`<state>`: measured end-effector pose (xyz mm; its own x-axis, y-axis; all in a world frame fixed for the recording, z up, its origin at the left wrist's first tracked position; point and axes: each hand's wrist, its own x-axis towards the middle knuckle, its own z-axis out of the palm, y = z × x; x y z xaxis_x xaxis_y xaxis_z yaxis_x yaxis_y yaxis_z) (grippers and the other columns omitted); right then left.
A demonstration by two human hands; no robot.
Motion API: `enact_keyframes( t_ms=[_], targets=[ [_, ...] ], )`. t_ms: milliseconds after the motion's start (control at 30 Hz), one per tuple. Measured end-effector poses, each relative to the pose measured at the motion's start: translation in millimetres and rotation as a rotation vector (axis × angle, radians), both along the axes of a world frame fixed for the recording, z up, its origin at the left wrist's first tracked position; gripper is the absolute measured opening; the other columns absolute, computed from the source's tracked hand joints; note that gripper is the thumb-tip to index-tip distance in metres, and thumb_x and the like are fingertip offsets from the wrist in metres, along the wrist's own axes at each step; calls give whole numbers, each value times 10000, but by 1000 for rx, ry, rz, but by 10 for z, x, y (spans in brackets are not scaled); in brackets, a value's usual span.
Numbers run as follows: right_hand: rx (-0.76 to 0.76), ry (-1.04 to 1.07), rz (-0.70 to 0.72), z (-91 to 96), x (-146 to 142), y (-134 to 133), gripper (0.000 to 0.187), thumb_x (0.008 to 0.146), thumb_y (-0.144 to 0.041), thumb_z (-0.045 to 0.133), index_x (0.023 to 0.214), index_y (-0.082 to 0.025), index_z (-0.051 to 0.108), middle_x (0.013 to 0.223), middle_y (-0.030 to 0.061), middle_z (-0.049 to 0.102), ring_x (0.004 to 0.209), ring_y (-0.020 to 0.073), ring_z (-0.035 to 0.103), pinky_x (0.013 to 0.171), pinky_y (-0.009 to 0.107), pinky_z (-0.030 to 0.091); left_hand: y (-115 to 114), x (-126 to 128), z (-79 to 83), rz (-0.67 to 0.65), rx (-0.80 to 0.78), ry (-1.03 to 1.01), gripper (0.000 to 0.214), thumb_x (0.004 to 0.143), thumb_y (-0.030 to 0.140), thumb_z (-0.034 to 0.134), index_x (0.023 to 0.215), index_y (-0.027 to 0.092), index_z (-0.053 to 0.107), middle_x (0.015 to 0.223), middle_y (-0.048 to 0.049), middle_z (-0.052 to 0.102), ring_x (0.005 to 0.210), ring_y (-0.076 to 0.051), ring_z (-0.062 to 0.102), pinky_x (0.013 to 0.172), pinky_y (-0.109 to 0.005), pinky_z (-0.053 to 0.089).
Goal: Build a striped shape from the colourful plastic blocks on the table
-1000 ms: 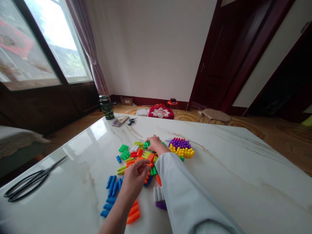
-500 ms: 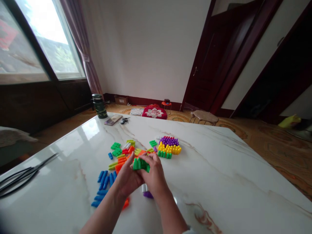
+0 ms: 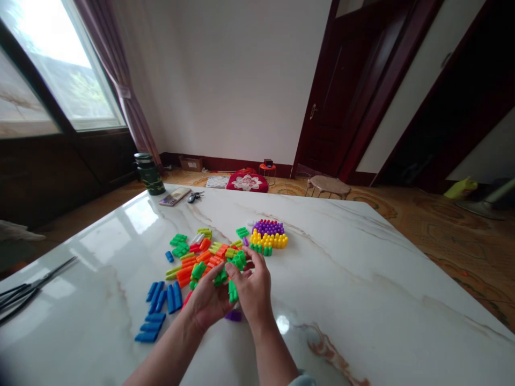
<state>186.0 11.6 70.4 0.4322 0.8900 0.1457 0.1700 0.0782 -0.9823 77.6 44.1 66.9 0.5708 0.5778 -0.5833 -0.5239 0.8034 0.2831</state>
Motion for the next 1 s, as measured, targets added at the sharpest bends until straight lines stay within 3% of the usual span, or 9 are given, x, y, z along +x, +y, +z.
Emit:
enact_keyframes(
  t_ms=[100, 233, 333, 467, 633, 733, 833, 1000],
  targets=[
    [-20, 163, -13, -11, 63, 16, 482, 709, -531, 708, 1021, -171, 643, 846, 56, 683, 666, 175, 616, 497, 249, 483, -18, 2, 3, -40, -39, 12, 346, 913, 406, 485, 1157, 176, 570, 830, -105, 694, 676, -191, 689, 517, -229, 520],
    [-21, 231, -63, -39, 204, 32, 455, 719, -582, 676, 893, -163, 649, 743, 22, 651, 502, 121, 531, 442, 246, 442, -19, 3, -9, -69, -29, 64, 355, 898, 389, 515, 1186, 189, 571, 867, -100, 690, 650, -154, 668, 397, -130, 380],
    [-58, 112, -12, -24, 346, 13, 421, 721, -529, 688, 934, -166, 683, 751, 31, 658, 533, 131, 538, 488, 264, 468, 1, -19, -22, -33, 161, 177, 354, 866, 350, 569, 1177, 186, 609, 924, -79, 694, 588, -96, 614, 404, -132, 353],
    [-50, -236, 107, 21, 514, -43, 260, 724, -340, 697, 945, -211, 743, 882, 40, 675, 669, 145, 560, 652, 286, 500, 10, -69, -5, -52, 457, 388, 405, 788, 393, 663, 1152, 214, 661, 1025, -71, 691, 634, -79, 583, 461, -146, 360],
    [-50, -321, 265, 73, 494, -92, 241, 727, -227, 647, 944, -234, 752, 890, 28, 676, 717, 148, 584, 653, 262, 488, -24, -56, -27, -228, 712, 584, 570, 612, 497, 801, 1043, 134, 719, 617, -15, 615, 541, -94, 507, 449, -172, 301],
    [-27, -281, 144, 75, 425, -81, 300, 695, -234, 670, 990, -211, 719, 884, 32, 674, 659, 138, 560, 615, 265, 489, -29, -22, -68, -162, 704, 541, 574, 591, 488, 821, 1034, 139, 718, 583, 8, 582, 523, -78, 475, 442, -165, 290],
    [-64, -184, 14, 39, 379, -62, 279, 687, -335, 706, 919, -179, 694, 836, 44, 675, 627, 144, 557, 594, 280, 492, -18, -7, -87, -29, 586, 432, 525, 616, 444, 825, 1055, 184, 702, 626, 15, 592, 567, -72, 500, 470, -147, 321],
    [-92, -16, 67, -33, 226, -69, 284, 685, -434, 711, 808, -180, 678, 725, 26, 661, 593, 148, 563, 509, 257, 466, -31, 9, -96, 35, 497, 323, 411, 622, 354, 841, 971, 179, 712, 696, 5, 611, 613, -69, 541, 482, -139, 336]
  ],
)
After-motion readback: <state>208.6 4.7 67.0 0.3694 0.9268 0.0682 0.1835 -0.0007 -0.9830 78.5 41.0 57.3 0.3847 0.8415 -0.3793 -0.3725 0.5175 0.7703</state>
